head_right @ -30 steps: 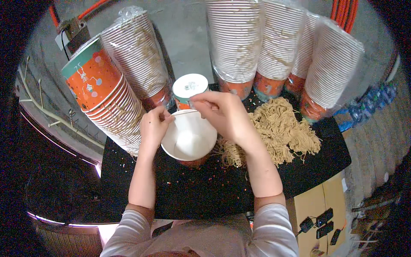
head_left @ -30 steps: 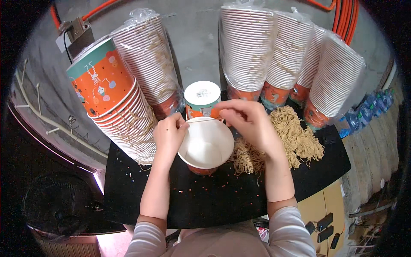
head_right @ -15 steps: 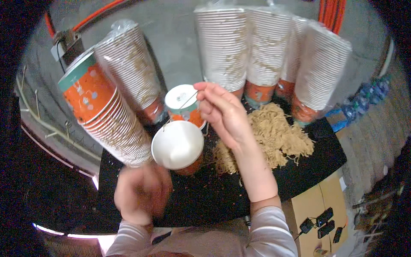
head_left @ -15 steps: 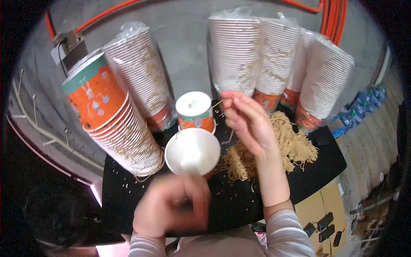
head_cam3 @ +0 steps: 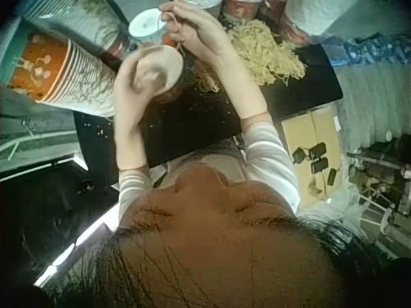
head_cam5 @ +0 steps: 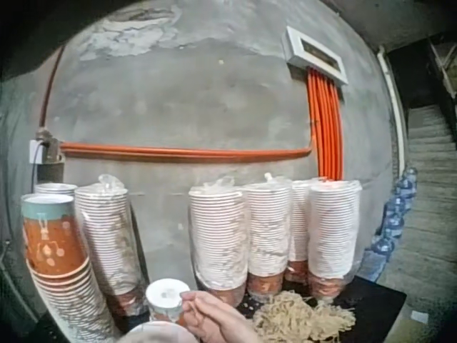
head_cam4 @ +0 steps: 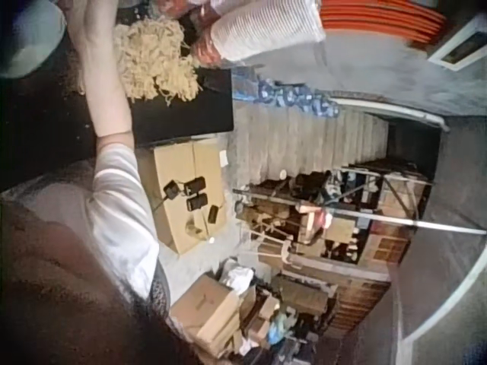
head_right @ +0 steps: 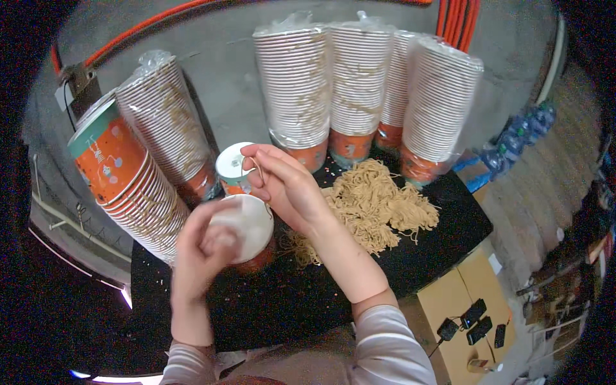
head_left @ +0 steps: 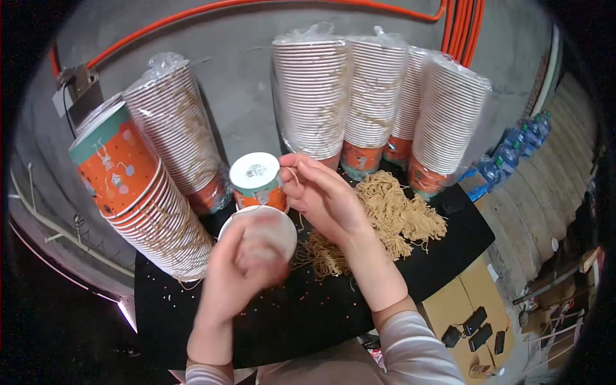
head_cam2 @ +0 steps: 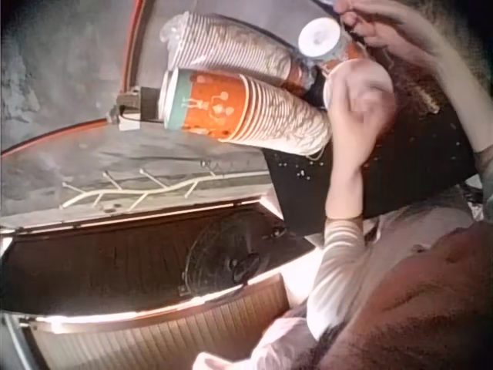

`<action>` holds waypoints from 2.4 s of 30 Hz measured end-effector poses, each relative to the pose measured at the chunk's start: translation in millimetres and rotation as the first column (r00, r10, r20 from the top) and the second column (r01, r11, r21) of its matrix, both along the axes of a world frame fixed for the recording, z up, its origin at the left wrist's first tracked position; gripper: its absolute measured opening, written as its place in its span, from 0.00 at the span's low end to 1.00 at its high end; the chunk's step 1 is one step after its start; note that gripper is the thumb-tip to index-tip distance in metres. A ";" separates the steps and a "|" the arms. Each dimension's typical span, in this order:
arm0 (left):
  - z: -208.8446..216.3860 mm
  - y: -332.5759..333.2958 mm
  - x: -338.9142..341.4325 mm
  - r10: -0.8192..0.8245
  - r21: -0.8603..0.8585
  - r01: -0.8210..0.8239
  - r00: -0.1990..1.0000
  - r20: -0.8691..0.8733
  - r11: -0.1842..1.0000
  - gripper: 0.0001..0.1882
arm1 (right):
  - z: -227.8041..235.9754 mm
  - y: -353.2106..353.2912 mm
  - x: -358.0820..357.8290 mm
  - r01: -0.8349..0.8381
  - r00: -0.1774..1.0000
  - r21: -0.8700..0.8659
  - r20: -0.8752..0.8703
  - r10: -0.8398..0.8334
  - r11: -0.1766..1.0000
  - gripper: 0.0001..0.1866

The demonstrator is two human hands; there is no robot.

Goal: Attaching white cord handles to printed paper buckets by threading the cord through pre-punched holes.

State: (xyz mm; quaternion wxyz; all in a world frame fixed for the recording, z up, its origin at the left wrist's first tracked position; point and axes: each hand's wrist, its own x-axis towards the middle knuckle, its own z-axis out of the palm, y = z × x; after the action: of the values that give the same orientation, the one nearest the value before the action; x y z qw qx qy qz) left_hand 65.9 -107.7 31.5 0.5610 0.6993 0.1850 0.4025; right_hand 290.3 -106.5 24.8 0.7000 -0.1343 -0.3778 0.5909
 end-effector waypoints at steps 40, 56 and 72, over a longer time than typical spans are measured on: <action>-20.7 86.5 -11.1 0.143 0.047 -0.135 0.961 -0.238 0.990 0.08 | -14.0 9.2 -31.9 0.220 0.329 0.357 0.849 -0.413 0.908 0.06; -24.9 73.1 0.2 0.024 0.097 0.002 0.963 -0.268 0.995 0.12 | 4.0 -2.8 -19.3 0.338 0.118 0.656 0.682 -0.721 0.675 0.07; -19.6 73.5 -2.6 0.242 0.292 -0.114 0.858 -0.454 0.950 0.11 | -7.7 23.7 0.8 0.597 -0.055 0.654 0.610 -0.790 0.464 0.05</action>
State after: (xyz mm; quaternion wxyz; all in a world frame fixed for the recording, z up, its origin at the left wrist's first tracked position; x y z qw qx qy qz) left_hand 63.4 -34.1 11.9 0.3625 0.8234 0.3304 0.2855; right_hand 291.1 -82.9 17.1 0.5946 -0.5246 -0.6065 -0.0586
